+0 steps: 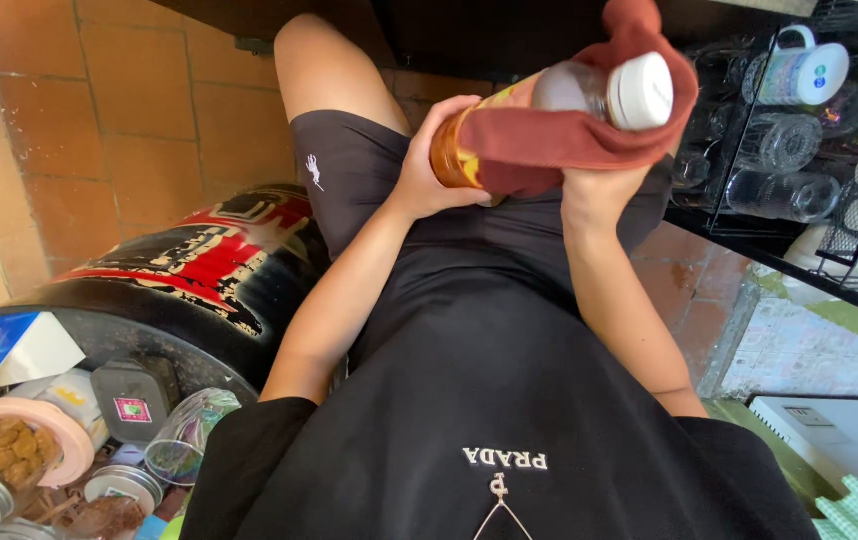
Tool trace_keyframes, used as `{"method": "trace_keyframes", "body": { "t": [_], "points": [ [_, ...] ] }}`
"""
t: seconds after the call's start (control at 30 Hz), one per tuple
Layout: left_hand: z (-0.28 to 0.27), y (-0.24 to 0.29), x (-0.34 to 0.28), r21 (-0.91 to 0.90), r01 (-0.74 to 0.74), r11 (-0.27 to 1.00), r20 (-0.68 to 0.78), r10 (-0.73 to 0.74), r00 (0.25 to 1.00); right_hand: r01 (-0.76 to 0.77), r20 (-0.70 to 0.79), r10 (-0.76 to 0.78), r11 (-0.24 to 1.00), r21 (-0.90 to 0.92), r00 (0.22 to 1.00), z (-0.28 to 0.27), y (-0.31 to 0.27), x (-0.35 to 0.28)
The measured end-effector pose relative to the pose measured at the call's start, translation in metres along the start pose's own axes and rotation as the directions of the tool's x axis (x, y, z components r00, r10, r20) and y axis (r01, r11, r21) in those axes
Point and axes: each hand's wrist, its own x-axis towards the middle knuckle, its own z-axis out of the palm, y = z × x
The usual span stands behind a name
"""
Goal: Wiping down plastic beverage bottles with a cloth.
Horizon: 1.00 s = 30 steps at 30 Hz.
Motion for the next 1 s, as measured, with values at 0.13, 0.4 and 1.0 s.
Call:
{"method": "trace_keyframes", "body": {
  "t": [0.13, 0.4, 1.0],
  "points": [
    [-0.007, -0.026, -0.008, -0.245, 0.092, 0.965, 0.131, -0.061, 0.99, 0.126, 0.002, -0.129, 0.965, -0.232, 0.992, 0.01, 0.019, -0.013],
    [-0.03, -0.101, -0.045, -0.828, 0.475, 0.299, 0.409, -0.258, 0.875, 0.024, 0.263, -0.035, 0.999, 0.046, 0.964, 0.061, -0.022, -0.008],
    [-0.004, -0.043, -0.01, -0.702, 0.479, 0.528, 0.305, -0.385, 0.871, -0.176, 0.564, 0.122, 0.983, 0.042, 0.817, 0.02, -0.065, 0.058]
  ]
}}
